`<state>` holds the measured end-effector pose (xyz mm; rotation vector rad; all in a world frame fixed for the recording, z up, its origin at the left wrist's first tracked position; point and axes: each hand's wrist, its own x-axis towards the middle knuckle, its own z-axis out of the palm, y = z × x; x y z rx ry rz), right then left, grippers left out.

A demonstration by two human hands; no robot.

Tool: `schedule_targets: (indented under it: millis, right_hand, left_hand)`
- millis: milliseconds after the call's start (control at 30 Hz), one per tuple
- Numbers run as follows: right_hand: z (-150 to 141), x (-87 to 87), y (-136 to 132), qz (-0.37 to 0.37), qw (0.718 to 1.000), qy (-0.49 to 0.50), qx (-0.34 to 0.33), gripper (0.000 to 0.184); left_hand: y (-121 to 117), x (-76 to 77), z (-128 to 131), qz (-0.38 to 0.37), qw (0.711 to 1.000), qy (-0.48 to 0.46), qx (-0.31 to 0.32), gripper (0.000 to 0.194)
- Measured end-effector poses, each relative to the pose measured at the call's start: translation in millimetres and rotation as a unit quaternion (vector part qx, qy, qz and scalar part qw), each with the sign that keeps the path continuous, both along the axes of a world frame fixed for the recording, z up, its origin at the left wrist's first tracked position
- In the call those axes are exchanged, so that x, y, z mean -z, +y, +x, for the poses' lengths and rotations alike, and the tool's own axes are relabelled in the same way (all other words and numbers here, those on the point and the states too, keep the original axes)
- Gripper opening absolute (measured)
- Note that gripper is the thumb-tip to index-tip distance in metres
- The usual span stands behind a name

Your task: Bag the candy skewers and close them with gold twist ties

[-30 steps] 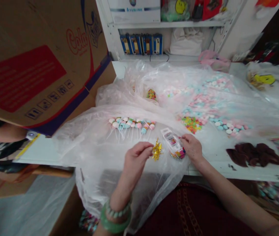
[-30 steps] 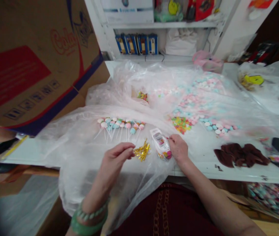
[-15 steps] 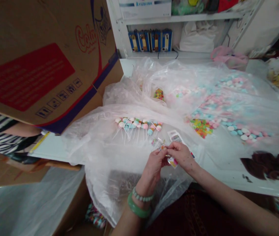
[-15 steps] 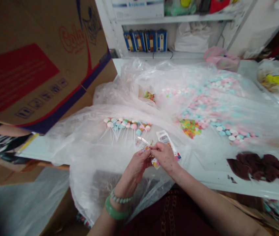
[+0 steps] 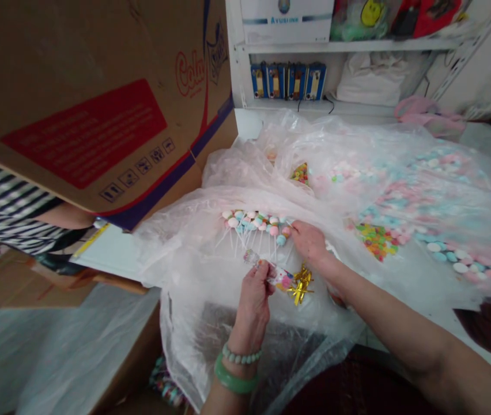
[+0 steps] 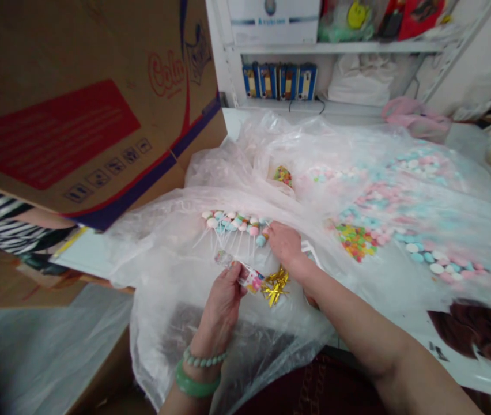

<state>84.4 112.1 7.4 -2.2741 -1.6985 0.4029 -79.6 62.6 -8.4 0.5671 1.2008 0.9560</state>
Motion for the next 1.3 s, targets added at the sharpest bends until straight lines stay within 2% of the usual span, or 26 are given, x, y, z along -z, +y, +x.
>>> schedule_targets:
  millis: [67,167,267,367,500,600,767,900,1067,1200,1300]
  right_hand:
    - [11.8,-1.7,-19.3,0.023,0.998,0.052,0.017,0.03]
    - [26.7,-4.1,-58.3,0.05,0.977,0.2,0.05,0.028]
    - [33.4,-5.5,-94.8,0.047,0.922,0.373,0.089,0.022]
    - [35.7,-7.7,-121.9,0.037,0.856,0.502,0.119,0.019]
    - [39.3,-13.4,-146.0,0.032,0.802,0.579,0.144,0.021]
    - [42.6,-18.7,-160.1,0.058,0.789,0.594,0.147,0.019]
    - [43.7,-25.1,-183.3,0.108,0.801,0.568,0.158,0.013]
    - [39.4,-25.5,-194.5,0.113,0.835,0.521,0.135,0.013]
    - [36.6,-23.3,-194.6,0.131,0.872,0.458,0.113,0.013]
    - [38.1,-19.7,-195.4,0.188,0.911,0.363,0.06,0.014]
    - [38.4,-16.6,-197.2,0.237,0.936,0.261,-0.002,0.017]
  left_hand:
    - [1.3,0.0,-2.7,0.017,1.0,0.013,-0.012,0.035]
    - [3.9,-7.7,-2.5,0.005,0.999,-0.046,-0.007,0.03]
    - [5.5,-16.3,0.7,-0.021,0.993,-0.112,0.001,0.022]
    - [5.1,-18.7,2.2,-0.032,0.993,-0.113,0.013,0.015]
    - [2.5,-19.9,1.9,-0.053,0.993,-0.108,-0.013,0.012]
    - [0.4,-27.0,4.3,-0.098,0.978,-0.172,-0.067,0.009]
    - [0.5,-41.2,12.1,-0.155,0.953,-0.228,-0.122,0.015]
    - [1.4,-46.8,18.7,-0.169,0.95,-0.238,-0.111,0.021]
    - [-1.7,-51.6,25.9,-0.175,0.95,-0.245,-0.082,0.026]
    - [-4.5,-53.9,28.2,-0.141,0.96,-0.229,-0.078,0.023]
    - [-6.5,-52.7,29.6,-0.071,0.978,-0.19,-0.051,0.018]
